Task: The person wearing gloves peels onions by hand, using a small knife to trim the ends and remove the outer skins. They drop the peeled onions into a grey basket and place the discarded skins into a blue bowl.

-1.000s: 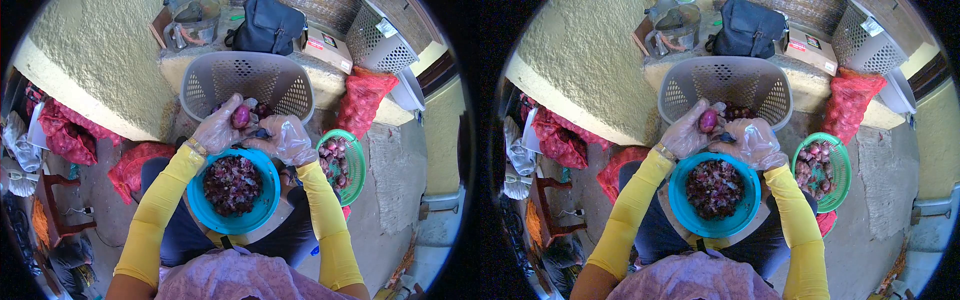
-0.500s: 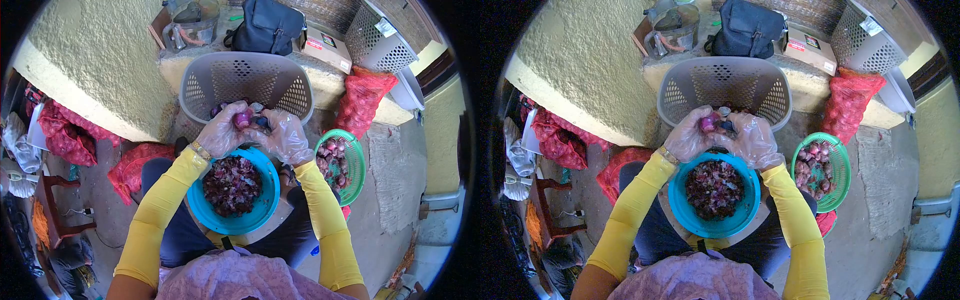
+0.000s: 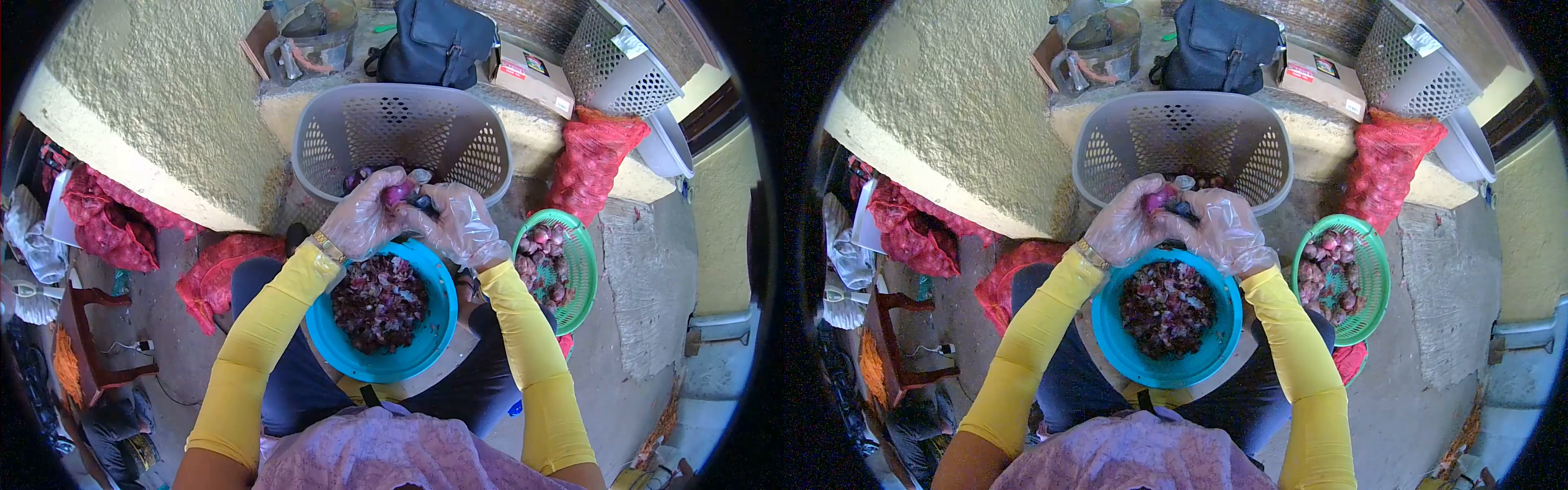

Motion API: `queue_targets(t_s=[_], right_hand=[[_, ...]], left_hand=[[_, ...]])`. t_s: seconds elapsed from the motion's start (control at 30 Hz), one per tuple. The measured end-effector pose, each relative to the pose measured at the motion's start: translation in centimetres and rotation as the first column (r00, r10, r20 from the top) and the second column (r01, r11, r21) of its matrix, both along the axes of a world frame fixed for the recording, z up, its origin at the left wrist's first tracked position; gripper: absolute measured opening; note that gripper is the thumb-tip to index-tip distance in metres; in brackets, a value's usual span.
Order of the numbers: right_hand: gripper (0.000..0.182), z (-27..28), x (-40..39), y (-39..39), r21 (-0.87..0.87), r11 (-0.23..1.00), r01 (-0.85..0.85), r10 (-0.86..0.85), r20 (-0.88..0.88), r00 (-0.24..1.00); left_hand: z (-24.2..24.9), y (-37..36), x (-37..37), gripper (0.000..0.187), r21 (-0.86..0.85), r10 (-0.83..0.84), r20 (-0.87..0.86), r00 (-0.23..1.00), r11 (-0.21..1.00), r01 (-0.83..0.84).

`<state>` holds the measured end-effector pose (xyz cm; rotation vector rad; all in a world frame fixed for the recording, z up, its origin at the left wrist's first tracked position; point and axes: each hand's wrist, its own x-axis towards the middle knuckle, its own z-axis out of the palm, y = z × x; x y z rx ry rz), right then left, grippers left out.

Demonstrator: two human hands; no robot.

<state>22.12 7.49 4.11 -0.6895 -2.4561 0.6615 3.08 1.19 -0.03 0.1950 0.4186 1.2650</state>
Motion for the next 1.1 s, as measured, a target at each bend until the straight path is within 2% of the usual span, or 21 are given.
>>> queue_targets(t_s=[0.2, 0.3, 0.37, 0.5, 0.57, 0.6, 0.67, 0.7, 0.77, 0.8, 0.87, 1.0, 1.1], right_hand=[[0.041, 0.2, 0.0, 0.1, 0.011, 0.999, -0.035, 0.034, 0.007, 0.999], [0.041, 0.6, 0.2, 0.1, -0.036, 0.998, -0.048, 0.050, 0.052, 0.997], [0.042, 0.7, 0.2, 0.0, -0.037, 0.996, -0.079, 0.079, 0.011, 0.997], [0.039, 0.1, 0.1, 0.0, -0.009, 0.991, -0.132, 0.131, -0.056, 0.990], [0.042, 0.3, 0.4, -0.1, 0.072, 0.971, -0.228, 0.220, 0.099, 0.970], [0.042, 0.5, 0.4, -0.2, 0.074, 0.971, -0.229, 0.221, 0.098, 0.970], [0.044, 0.8, 0.6, -0.5, 0.100, 0.975, -0.197, 0.166, 0.254, 0.953], [0.044, 1.0, 0.6, -0.4, 0.101, 0.976, -0.195, 0.165, 0.253, 0.953], [0.047, 1.2, 0.4, -0.4, 0.028, 0.985, -0.170, 0.167, 0.088, 0.982], [0.047, 1.1, 0.4, -0.4, 0.028, 0.985, -0.170, 0.167, 0.088, 0.982], [0.048, 0.9, 0.4, -0.3, 0.085, 0.996, 0.005, -0.009, 0.045, 0.999], [0.047, 0.2, 0.5, 0.1, 0.146, 0.987, 0.065, -0.069, 0.022, 0.997], [0.048, -0.2, 0.6, 0.2, 0.173, 0.980, 0.098, -0.119, 0.118, 0.986]], left_hand=[[-0.2, 0.0, -0.2, 0.024, 0.039, -0.020, 0.005, 1.000, 0.999, 0.020], [-0.3, 0.2, -0.2, 0.027, 0.052, -0.026, -0.024, 0.999, 0.998, 0.028], [0.0, 0.1, 0.0, 0.031, 0.032, 0.018, -0.086, 0.996, 0.999, -0.015], [1.1, -0.1, -0.1, 0.033, 0.055, -0.028, -0.099, 0.995, 0.998, 0.034], [0.5, 0.3, -0.3, 0.038, 0.020, 0.071, -0.147, 0.987, 0.997, -0.069], [0.7, 0.3, -0.4, 0.038, 0.022, 0.073, -0.147, 0.986, 0.997, -0.070], [1.1, 0.2, -0.4, 0.040, 0.013, 0.113, -0.197, 0.974, 0.994, -0.113], [1.1, 0.2, -0.4, 0.040, 0.013, 0.112, -0.198, 0.974, 0.994, -0.111], [0.8, 0.1, -0.6, 0.040, 0.044, 0.082, -0.247, 0.966, 0.996, -0.073], [0.6, 0.1, -0.8, 0.040, 0.044, 0.082, -0.247, 0.966, 0.996, -0.073], [0.1, 0.2, -1.2, 0.036, 0.059, -0.085, -0.134, 0.987, 0.994, 0.093], [-1.2, 0.4, -0.5, 0.030, 0.071, -0.010, -0.121, 0.993, 0.997, 0.018], [-0.5, 0.1, -0.4, 0.026, 0.074, 0.027, -0.100, 0.995, 0.997, -0.020]])
